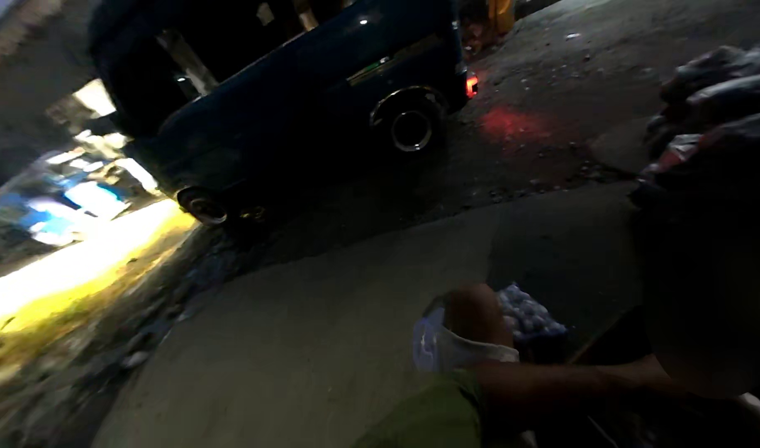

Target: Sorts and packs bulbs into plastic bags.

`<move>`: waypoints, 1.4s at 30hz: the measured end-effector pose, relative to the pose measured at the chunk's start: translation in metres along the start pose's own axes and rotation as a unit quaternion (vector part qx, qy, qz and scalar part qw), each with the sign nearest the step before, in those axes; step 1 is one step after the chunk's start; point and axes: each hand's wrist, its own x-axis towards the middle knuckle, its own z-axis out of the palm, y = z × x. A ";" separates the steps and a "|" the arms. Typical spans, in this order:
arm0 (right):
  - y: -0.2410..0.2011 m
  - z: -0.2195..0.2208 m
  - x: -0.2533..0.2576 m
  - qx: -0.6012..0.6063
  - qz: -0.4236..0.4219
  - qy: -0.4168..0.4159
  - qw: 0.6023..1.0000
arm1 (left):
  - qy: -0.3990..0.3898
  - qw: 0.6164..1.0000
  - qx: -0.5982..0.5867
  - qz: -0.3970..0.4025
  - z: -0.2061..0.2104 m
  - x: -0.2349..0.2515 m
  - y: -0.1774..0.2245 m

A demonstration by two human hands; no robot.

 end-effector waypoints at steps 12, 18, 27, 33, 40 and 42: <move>0.009 -0.004 0.002 0.181 0.061 0.126 0.974 | -0.073 0.993 0.094 0.024 -0.023 0.003 -0.016; 0.018 -0.009 0.008 0.055 0.067 0.161 0.983 | -0.067 0.998 0.003 -0.016 -0.014 0.002 -0.011; 0.008 -0.007 0.009 0.076 0.053 0.184 0.979 | -0.036 0.999 0.027 0.003 -0.006 0.010 -0.017; 0.005 0.000 0.005 -0.037 -0.009 0.214 0.976 | -0.040 0.996 0.079 -0.017 -0.005 0.000 -0.011; 0.008 0.005 0.003 -0.126 -0.036 0.260 0.957 | -0.053 0.992 0.104 -0.037 0.001 0.001 -0.014; 0.009 0.009 0.003 -0.153 -0.062 0.272 0.948 | -0.043 0.991 0.116 -0.041 0.006 -0.001 -0.012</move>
